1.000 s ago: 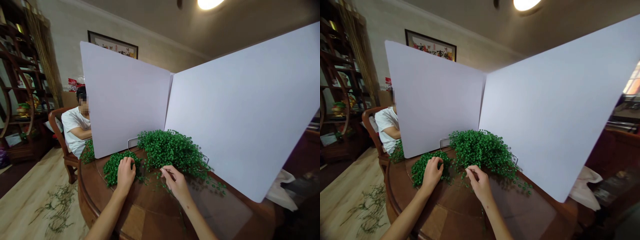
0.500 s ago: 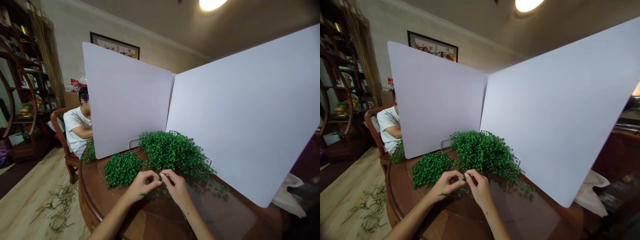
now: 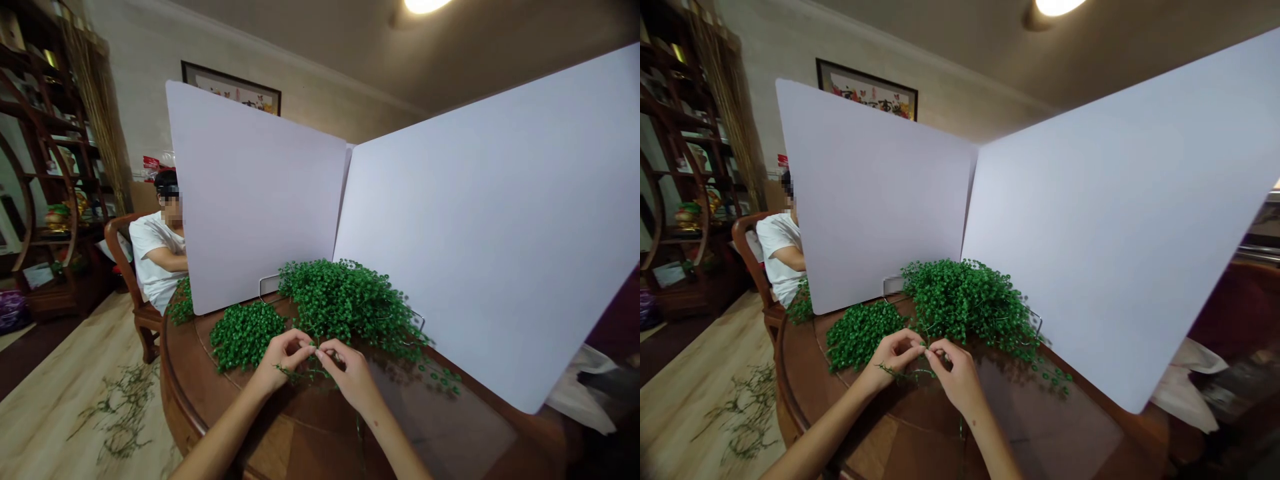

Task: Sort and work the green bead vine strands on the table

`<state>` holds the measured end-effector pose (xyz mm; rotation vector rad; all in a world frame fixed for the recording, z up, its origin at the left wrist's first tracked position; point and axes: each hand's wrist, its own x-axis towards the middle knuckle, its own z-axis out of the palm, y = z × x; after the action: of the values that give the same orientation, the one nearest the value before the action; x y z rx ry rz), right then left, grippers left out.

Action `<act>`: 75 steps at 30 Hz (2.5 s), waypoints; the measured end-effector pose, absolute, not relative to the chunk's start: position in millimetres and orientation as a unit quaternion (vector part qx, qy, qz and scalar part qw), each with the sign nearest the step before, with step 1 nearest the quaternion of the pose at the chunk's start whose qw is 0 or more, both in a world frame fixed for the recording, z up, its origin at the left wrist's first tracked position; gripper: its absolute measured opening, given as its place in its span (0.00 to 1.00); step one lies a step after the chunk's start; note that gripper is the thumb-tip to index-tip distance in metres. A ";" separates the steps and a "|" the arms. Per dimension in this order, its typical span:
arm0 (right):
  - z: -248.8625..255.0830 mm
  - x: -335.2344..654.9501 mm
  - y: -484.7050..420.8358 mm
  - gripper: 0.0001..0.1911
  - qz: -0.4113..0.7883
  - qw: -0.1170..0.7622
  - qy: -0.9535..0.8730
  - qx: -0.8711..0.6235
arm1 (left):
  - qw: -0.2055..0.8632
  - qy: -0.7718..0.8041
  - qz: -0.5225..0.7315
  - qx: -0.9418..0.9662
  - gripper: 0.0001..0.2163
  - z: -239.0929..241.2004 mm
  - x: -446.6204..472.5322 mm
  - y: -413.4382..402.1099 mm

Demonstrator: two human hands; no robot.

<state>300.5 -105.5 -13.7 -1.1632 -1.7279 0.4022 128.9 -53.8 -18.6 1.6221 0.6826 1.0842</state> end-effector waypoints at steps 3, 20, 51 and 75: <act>-13.1 300.2 -105.3 0.12 0.151 0.493 -0.710 -0.480 | 0.530 0.283 0.447 0.663 0.14 -13.2 128.2 -57.4; -14.2 299.4 -105.6 0.10 0.222 0.501 -0.705 -0.449 | 0.501 0.262 0.423 0.708 0.16 -10.5 126.1 -62.2; -21.4 294.1 -105.2 0.13 0.039 0.571 -0.628 -0.527 | 0.402 0.169 0.455 0.776 0.13 -6.9 140.7 -83.7; -21.2 285.9 -111.8 0.13 0.066 0.534 -0.700 -0.469 | 0.478 0.257 0.452 0.707 0.14 -7.6 119.2 -60.2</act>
<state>285.9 -111.8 -21.2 -1.1188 -1.6687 0.1564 119.2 -60.2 -7.6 1.7272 0.6278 1.1039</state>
